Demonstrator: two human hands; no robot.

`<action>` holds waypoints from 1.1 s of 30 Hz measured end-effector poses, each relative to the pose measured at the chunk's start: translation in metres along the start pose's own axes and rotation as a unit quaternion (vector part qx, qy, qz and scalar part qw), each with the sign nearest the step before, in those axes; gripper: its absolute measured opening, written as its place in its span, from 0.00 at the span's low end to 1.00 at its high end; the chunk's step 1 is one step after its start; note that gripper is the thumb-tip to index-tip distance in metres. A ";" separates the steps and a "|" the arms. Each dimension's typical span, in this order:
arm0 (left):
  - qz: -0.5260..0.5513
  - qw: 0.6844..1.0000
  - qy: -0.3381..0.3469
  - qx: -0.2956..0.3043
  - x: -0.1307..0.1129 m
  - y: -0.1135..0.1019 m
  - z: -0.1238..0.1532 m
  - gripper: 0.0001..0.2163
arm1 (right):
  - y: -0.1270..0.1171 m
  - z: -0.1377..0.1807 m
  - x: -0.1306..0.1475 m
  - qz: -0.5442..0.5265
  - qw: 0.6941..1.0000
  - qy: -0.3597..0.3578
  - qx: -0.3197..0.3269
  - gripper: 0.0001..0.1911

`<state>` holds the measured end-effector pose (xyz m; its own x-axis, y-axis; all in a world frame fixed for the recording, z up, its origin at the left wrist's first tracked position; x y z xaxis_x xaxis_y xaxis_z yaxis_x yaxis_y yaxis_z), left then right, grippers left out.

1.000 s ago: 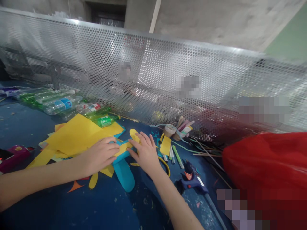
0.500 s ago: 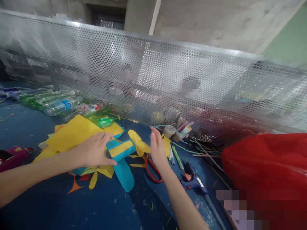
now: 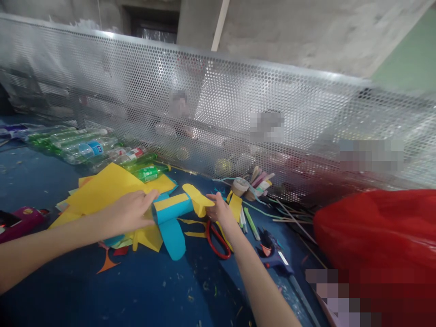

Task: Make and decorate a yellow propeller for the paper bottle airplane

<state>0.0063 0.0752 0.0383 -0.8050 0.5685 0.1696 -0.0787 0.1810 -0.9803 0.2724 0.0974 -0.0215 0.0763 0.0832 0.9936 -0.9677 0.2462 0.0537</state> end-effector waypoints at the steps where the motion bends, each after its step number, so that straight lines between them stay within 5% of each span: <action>1: 0.009 1.000 -0.002 -0.010 0.005 0.001 -0.002 0.21 | -0.003 -0.001 0.003 -0.001 1.000 0.001 -0.010 0.29; 8: 0.096 0.990 0.044 -0.089 0.034 0.016 -0.028 0.18 | -0.024 0.002 0.010 0.020 0.996 0.081 0.007 0.31; 13: 0.118 0.989 0.060 -0.066 0.040 0.029 -0.037 0.16 | -0.019 0.019 0.007 0.107 0.985 0.114 0.069 0.26; 20: 0.108 0.986 0.092 -0.092 0.036 0.031 -0.036 0.21 | -0.027 0.025 0.030 0.420 0.898 0.022 0.128 0.14; 25: 0.085 0.971 0.083 -0.207 0.007 0.009 -0.023 0.19 | -0.044 0.033 0.036 0.518 0.847 0.025 0.115 0.03; 30: 0.039 0.961 0.142 -0.234 -0.060 0.006 -0.004 0.12 | -0.029 0.034 0.013 0.580 0.800 0.062 0.142 0.16; 33: 0.018 0.954 0.141 -0.264 -0.078 0.015 0.008 0.14 | -0.023 0.032 0.010 0.600 0.785 0.060 0.140 0.16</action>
<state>0.0635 0.0273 0.0092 -0.6059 0.7616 0.2299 0.3129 0.4938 -0.8114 0.2877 0.0613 -0.0098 -0.9254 0.1872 0.3296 -0.3733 -0.2996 -0.8780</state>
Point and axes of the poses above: each hand's wrist, its own z-axis away from the middle knuckle, its own y-axis out of the palm, x = y × z, the point moved 6 cm from there along -z, towards the middle knuckle, and after that the axes turned 13 degrees about -z, right-handed, at the moved point
